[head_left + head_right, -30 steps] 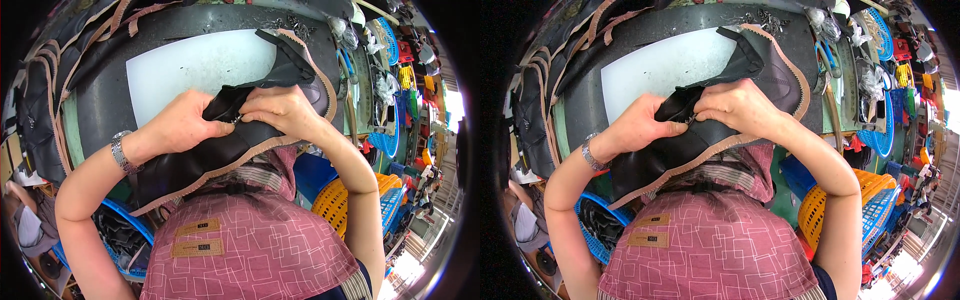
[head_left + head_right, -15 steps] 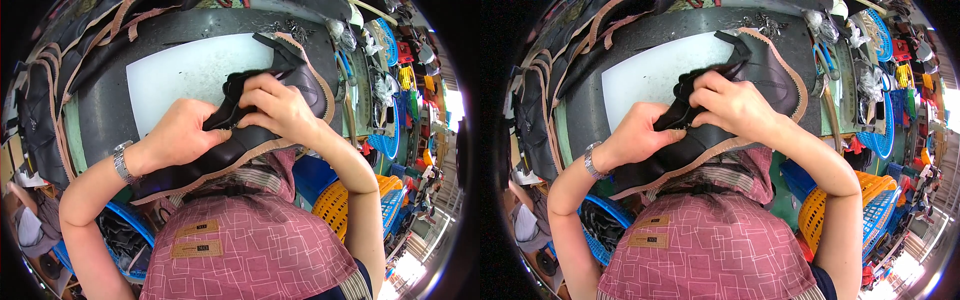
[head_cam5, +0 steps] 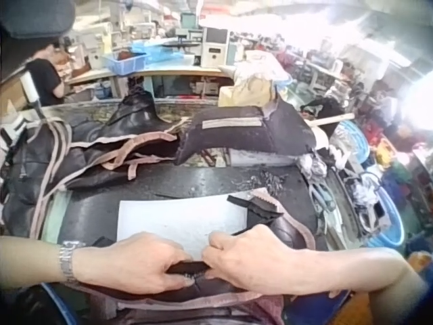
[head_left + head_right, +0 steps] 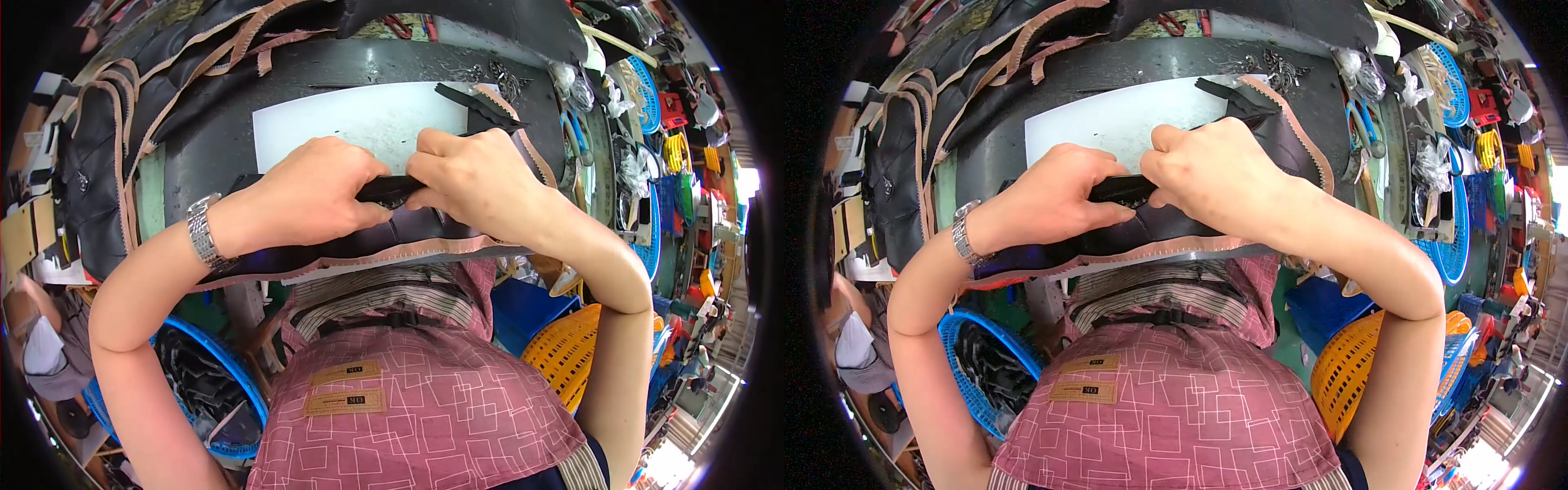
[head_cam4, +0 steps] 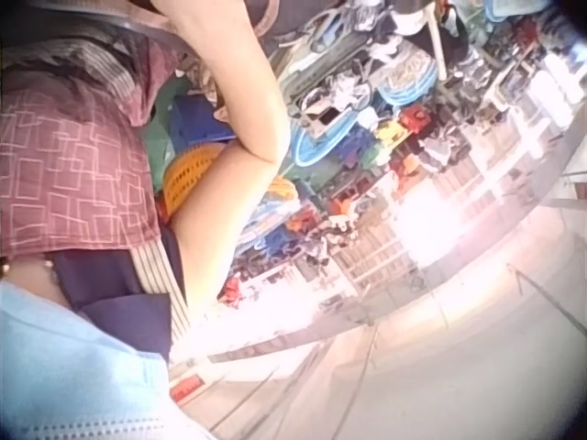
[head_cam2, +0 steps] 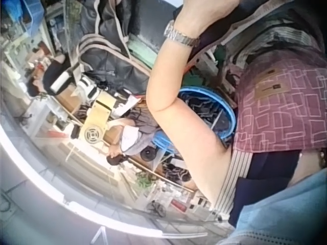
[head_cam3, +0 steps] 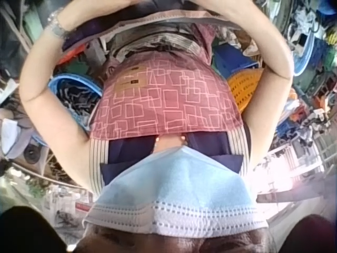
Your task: Assemble and finish leather boots using manual tools at a factory workbench.
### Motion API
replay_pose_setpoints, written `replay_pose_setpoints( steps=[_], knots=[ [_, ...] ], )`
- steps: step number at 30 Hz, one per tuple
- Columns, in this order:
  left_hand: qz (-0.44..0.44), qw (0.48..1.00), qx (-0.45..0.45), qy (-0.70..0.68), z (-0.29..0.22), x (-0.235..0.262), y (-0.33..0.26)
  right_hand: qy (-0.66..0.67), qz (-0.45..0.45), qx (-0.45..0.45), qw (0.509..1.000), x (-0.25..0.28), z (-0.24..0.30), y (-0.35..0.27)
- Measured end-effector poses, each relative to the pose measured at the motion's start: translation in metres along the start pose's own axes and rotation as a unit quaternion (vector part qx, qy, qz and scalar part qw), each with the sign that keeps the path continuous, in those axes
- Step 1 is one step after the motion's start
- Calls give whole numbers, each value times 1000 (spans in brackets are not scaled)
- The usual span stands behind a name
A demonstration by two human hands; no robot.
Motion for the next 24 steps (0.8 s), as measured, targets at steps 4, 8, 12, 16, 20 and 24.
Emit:
replay_pose_setpoints(
  steps=[4, 8, 12, 16, 20, 24],
  knots=[
    [-79, 994, -73, -3, -6, 8, -2, 25, -19, 42, 999, -2, 4, 3],
    [-101, 990, -99, -14, -4, 9, 0, 31, -17, 38, 999, -8, 3, 4],
    [-50, 993, -11, -106, 8, 3, 2, 62, -46, 13, 997, -3, -5, 1],
    [-21, 987, 50, -151, 16, -7, 3, 57, 12, 15, 998, -10, -8, 2],
    [-30, 994, 49, -96, 18, -13, 1, 33, -2, 61, 998, -9, 4, 1],
    [-158, 976, -120, 94, -27, -4, -19, 2, -83, 60, 995, 0, 15, -22]
  ],
)
Point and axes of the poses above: each hand's wrist, its own y-axis towards the middle knuckle, its own x-axis out of the back of the hand, z = x × y, the point moved 10 cm from there along y, towards the middle knuckle
